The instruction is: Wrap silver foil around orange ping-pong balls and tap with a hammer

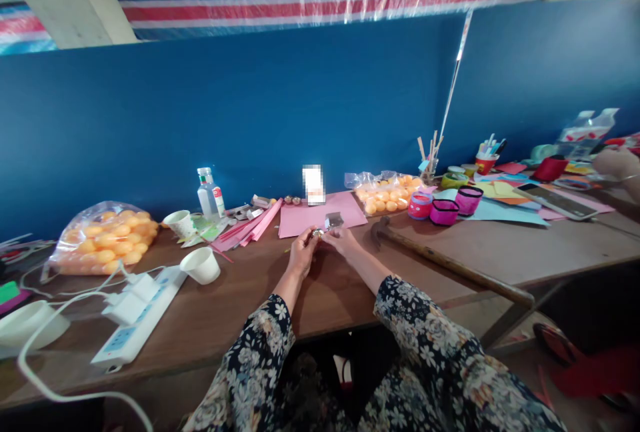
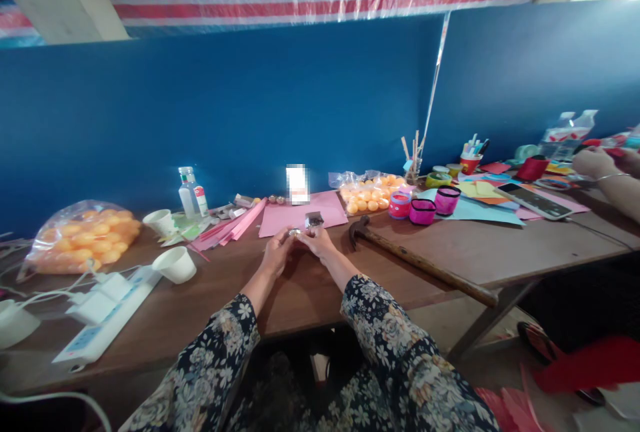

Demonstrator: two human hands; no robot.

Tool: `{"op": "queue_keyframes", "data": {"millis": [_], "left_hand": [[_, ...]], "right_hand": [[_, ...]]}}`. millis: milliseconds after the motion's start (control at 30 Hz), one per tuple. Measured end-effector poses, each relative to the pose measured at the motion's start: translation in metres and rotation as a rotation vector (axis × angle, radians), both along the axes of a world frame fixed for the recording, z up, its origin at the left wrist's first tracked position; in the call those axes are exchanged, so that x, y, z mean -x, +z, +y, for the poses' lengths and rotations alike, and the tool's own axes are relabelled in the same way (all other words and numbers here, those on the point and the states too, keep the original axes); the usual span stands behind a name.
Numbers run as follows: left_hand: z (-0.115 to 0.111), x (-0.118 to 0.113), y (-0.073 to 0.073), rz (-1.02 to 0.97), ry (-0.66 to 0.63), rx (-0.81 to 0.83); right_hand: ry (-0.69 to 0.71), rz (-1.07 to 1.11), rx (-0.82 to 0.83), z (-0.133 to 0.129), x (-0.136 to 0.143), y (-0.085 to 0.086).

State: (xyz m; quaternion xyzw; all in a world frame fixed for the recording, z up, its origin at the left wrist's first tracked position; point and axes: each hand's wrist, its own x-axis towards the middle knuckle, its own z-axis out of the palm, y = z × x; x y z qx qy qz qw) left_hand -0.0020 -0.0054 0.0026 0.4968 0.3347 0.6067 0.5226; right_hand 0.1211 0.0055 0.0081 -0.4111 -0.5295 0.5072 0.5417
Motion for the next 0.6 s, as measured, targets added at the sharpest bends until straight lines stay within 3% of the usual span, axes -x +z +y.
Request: {"op": "queue_keyframes", "data": {"millis": [267,600], "left_hand": [[0.0046,0.0033,-0.0063,0.058,0.015,-0.049],[0.0021,0.0020,-0.0033,0.019,-0.018,-0.007]], "right_hand": [[0.021,0.018,0.021,0.0045,-0.0005,-0.0033],[0.008,0.038,0.035,0.0012,0.0005,0.0014]]}}
